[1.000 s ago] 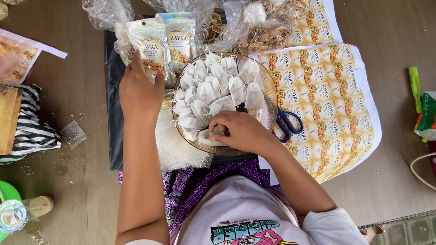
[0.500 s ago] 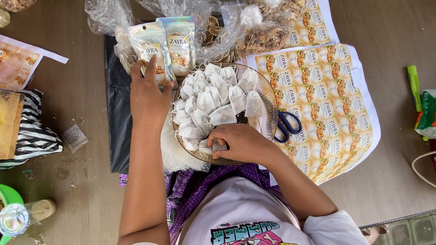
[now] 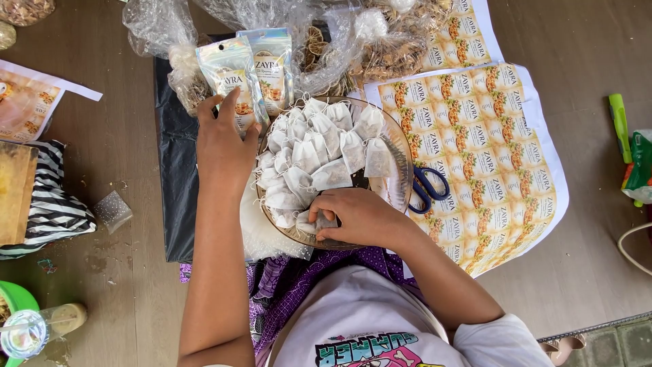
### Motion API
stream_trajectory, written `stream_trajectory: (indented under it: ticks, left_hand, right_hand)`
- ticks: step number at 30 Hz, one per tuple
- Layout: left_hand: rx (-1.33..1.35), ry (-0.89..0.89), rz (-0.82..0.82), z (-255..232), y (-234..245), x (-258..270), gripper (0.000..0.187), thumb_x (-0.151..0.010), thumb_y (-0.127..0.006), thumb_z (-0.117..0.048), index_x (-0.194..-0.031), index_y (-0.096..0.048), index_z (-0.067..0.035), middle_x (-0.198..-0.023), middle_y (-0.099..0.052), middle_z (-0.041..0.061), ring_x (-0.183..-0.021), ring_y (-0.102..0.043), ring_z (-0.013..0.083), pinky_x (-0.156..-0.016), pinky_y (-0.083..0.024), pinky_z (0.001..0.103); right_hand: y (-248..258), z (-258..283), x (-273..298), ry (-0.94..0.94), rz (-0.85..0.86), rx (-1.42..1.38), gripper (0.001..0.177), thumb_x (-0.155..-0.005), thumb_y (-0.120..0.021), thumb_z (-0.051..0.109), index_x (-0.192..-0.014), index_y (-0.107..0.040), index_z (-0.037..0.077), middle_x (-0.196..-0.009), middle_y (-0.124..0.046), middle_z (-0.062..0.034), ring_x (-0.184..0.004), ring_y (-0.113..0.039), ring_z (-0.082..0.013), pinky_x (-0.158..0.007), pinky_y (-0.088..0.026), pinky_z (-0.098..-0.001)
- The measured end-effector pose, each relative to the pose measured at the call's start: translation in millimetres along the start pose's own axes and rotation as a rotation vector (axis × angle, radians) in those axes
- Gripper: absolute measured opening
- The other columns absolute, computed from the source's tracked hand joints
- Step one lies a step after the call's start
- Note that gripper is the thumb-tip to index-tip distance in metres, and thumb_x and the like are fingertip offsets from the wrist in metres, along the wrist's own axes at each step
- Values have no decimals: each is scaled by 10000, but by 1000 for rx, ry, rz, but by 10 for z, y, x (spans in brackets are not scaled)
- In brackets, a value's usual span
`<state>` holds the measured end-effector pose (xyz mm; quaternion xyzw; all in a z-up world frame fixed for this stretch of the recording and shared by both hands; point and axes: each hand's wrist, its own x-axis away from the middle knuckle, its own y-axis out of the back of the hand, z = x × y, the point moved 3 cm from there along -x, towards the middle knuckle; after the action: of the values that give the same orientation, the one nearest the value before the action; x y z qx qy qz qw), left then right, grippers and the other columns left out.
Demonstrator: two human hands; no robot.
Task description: A person is manually cutting labels from a sheet and placing them into small plastic pouches that contain tea bags.
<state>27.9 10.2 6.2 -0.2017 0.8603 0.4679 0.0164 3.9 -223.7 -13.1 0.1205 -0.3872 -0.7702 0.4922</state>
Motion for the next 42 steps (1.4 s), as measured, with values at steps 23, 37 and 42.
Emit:
stream_trajectory:
  ticks: [23, 37, 42]
  left_hand:
    - [-121, -177, -13, -95, -62, 223, 315, -1019, -553, -115, -1309, -668, -69, -1155, -651, 178, -1066, -656, 418, -772, -597, 470]
    - [-224, -161, 38, -61, -258, 60, 435, -1106, -381, -377, -1301, -682, -130, -1203, -642, 127, -1068, -657, 367, -786, -578, 483]
    - [-200, -163, 99, -87, -284, 49, 520, -1116, -331, -436, -1332, -646, -83, -1226, -628, 139, -1082, -648, 397, -810, -567, 528]
  right_hand:
    - [819, 179, -116, 97, -468, -3, 123, -981, -644, 165, -1011, -752, 115, -799, -705, -76, -749, -664, -258, -713, -534, -389]
    - [812, -623, -1484, -307, -680, 507, 190, -937, -630, 356, -905, -798, 275, -919, -642, 37, -991, -516, -208, -889, -335, -460]
    - [838, -783, -1629, -401, -606, 530, 234, -896, -613, 433, -849, -796, 294, -882, -677, 18, -959, -520, -240, -821, -314, -480]
